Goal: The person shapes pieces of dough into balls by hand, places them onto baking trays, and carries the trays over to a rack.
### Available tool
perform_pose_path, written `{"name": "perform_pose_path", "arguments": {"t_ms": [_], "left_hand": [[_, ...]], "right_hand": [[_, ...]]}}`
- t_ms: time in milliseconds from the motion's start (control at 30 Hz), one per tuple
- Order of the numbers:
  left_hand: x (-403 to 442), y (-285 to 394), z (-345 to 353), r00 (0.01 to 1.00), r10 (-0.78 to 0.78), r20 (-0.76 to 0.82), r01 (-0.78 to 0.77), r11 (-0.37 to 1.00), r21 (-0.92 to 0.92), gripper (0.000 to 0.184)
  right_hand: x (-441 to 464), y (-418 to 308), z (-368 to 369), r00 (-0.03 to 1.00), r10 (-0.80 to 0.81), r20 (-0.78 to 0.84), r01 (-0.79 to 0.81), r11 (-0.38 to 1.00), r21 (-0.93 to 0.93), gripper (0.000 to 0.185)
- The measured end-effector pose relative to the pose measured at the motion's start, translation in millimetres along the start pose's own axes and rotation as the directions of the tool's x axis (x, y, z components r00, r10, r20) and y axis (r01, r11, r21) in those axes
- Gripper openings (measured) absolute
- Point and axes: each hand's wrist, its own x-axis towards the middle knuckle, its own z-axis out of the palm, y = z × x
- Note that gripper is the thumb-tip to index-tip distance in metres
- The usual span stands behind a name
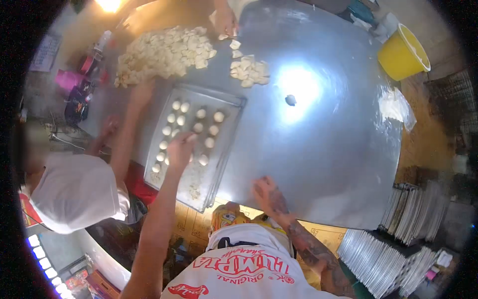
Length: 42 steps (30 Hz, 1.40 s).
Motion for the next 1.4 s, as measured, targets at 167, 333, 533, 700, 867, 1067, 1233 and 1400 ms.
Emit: {"name": "perform_pose_path", "arguments": {"t_ms": [167,333,533,700,867,1067,1233,1400], "left_hand": [[-94,89,63,0.988,-0.154,0.0,0.154,0.987,-0.035,0.013],[-196,67,165,0.995,0.045,0.088,-0.044,0.999,-0.018,0.02],[-137,49,184,0.895,0.297,0.333,-0.422,0.807,0.413,0.044],[-67,98,221,0.899,0.372,0.231,-0.423,0.874,0.239,0.029],[-119,63,196,0.696,0.611,0.376,-0.684,0.724,0.089,0.021],[-28,113,251,0.838,0.535,0.11,-0.546,0.811,0.212,0.018],[-66,90,222,0.718,0.639,0.275,-0.658,0.752,-0.03,0.015],[38,137,272,0.843,0.536,0.027,-0.526,0.814,0.247,0.013]], "right_hand": [[-10,85,-84,0.986,0.099,-0.131,-0.088,0.992,0.087,0.02],[-39,162,-150,0.903,0.117,-0.413,-0.141,0.99,-0.029,0.018],[-48,182,-147,0.873,0.032,-0.487,-0.169,0.956,-0.241,0.023],[-44,179,-146,0.871,-0.039,-0.49,-0.153,0.925,-0.347,0.023],[-31,184,-151,0.857,-0.074,-0.511,-0.114,0.938,-0.328,0.021],[-40,190,-142,0.847,-0.084,-0.526,-0.122,0.931,-0.345,0.021],[-35,182,-152,0.847,-0.052,-0.529,-0.14,0.939,-0.315,0.021],[-34,181,-149,0.868,-0.028,-0.497,-0.138,0.946,-0.293,0.021]]}}
